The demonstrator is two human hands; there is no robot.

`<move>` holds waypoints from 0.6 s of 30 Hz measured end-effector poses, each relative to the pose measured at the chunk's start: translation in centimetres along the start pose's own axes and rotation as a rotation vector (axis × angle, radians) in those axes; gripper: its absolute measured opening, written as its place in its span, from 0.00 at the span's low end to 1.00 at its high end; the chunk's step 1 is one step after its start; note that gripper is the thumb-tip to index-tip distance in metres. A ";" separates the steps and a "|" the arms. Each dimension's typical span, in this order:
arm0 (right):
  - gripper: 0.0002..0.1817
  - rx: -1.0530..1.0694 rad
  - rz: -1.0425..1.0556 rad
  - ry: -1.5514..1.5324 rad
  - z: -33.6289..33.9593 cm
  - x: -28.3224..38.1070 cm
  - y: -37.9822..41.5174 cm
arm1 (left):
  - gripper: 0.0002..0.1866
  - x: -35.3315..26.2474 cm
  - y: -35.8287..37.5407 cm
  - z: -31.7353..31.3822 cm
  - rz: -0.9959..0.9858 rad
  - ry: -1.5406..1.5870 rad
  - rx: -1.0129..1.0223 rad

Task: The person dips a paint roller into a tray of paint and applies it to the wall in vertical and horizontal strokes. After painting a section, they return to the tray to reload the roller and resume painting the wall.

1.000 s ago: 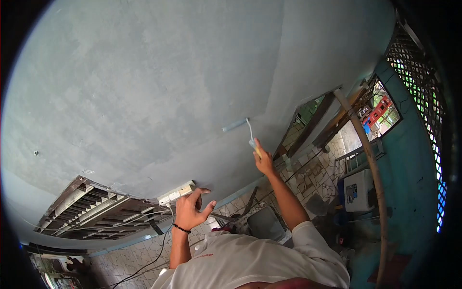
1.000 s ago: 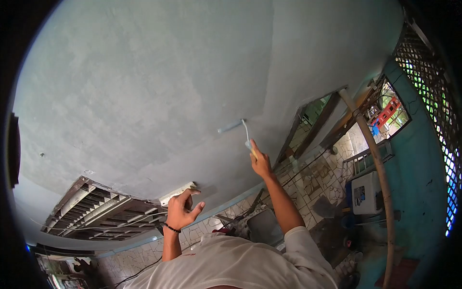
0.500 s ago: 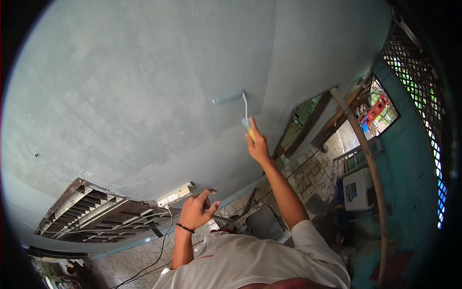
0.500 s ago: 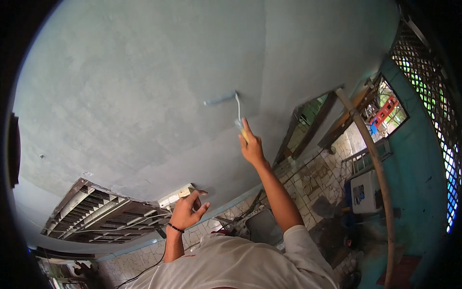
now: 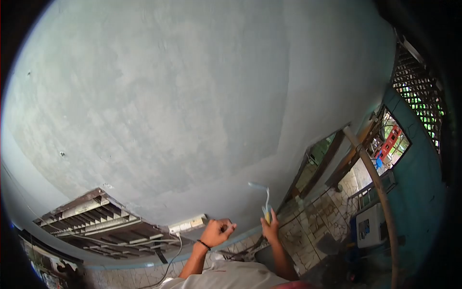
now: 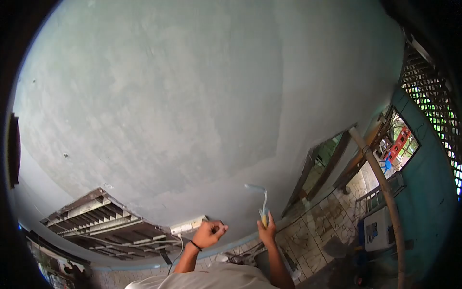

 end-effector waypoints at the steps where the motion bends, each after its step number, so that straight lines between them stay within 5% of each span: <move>1: 0.34 -0.087 0.019 0.017 0.0 -0.5 1.1 | 0.14 1.0 -0.6 -1.2 -0.049 0.085 0.008; 3: 0.37 0.071 -0.538 -0.323 3.5 7.8 4.2 | 0.15 0.9 -1.5 -2.5 -0.103 0.067 0.055; 5: 0.35 -0.029 -0.413 -0.278 3.1 -0.8 6.9 | 0.16 -0.4 -2.1 -3.6 -0.112 -0.134 0.126; 9: 0.30 -0.148 -0.609 -0.290 8.3 5.6 9.5 | 0.18 0.1 -3.9 -7.8 -0.062 -0.205 0.212; 14: 0.26 -0.263 -0.342 -0.044 13.2 -1.8 12.5 | 0.24 12.9 -8.3 -19.5 -0.009 -0.009 0.151; 17: 0.27 -0.218 -0.488 -0.215 15.1 0.4 13.8 | 0.28 16.5 -9.2 -24.6 0.497 0.284 0.378; 18: 0.27 -0.219 -0.485 -0.228 15.6 1.2 13.7 | 0.29 17.3 -9.3 -26.0 0.431 0.201 0.398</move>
Point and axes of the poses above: each hand's wrist, its own y-axis away from the middle knuckle, its own z-axis out of the back of the hand, x = y × z, the point moved 1 cm from there along -y, towards the middle knuckle, and after that the axes turned 5 degrees about x, right-handed, at the moved point
